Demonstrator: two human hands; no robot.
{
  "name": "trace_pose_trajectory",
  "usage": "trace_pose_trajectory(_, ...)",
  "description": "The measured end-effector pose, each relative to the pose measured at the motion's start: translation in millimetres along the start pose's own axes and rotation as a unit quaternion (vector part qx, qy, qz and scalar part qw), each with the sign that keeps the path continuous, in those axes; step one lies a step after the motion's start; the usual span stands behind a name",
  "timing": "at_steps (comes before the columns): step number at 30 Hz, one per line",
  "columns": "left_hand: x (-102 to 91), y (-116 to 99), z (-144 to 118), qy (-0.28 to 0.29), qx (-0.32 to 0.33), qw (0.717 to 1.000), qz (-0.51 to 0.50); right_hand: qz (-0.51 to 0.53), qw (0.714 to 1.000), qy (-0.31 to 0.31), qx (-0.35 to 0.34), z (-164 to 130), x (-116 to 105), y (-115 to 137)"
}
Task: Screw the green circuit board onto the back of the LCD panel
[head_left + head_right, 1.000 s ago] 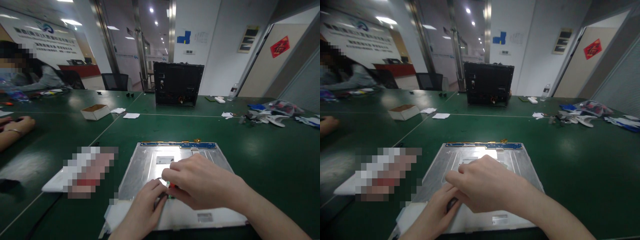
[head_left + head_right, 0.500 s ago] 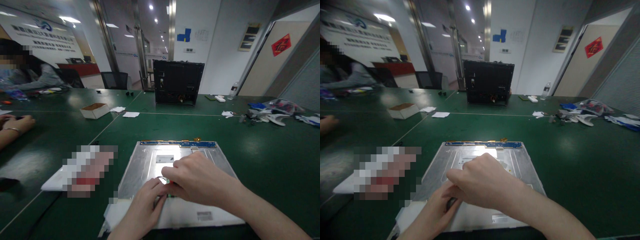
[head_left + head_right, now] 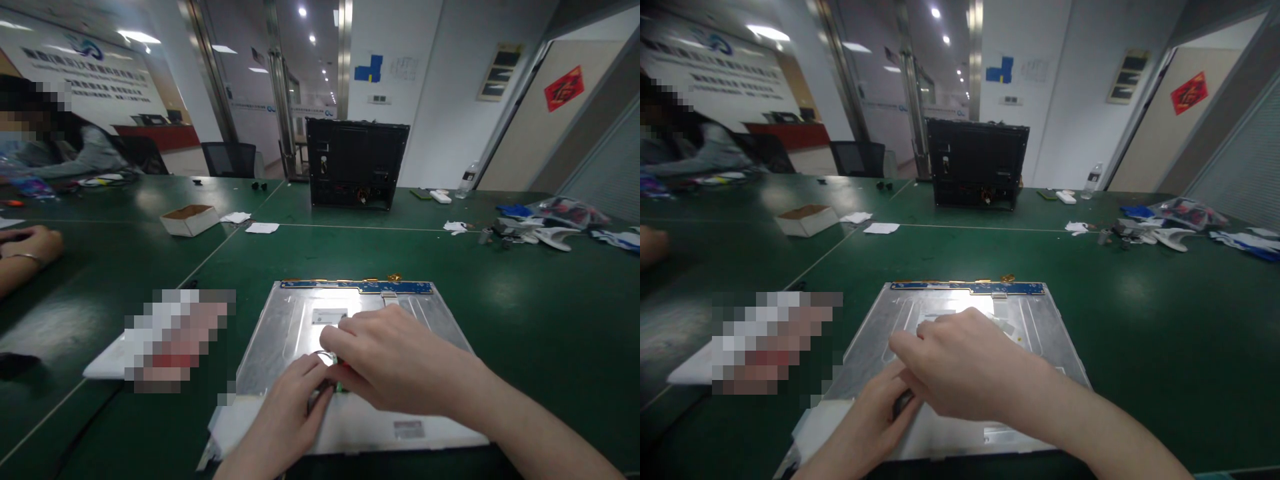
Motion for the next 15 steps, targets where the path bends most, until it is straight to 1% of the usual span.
trace_pose_trajectory(5,-0.3,-1.6,0.9,0.012,-0.003,1.000,0.006,0.033,0.999,0.011,-0.013,-1.7,-2.8,2.2)
trace_pose_trajectory(8,-2.0,-1.3,0.5,0.004,-0.003,1.000,0.005,0.037,0.999,0.015,-0.007,-2.6,-2.8,0.3)
trace_pose_trajectory(15,0.0,0.9,-1.5,-0.004,0.006,1.000,0.003,-0.013,0.999,0.012,0.036,-3.9,2.4,-9.6)
Point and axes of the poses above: each hand's wrist, its own z-axis towards the middle knuckle, its own x-axis out of the palm, y = z × x, the point moved 9 cm from there along z, towards the middle knuckle, and after that the axes turned 11 degrees about -x, right-handed, at the moved point
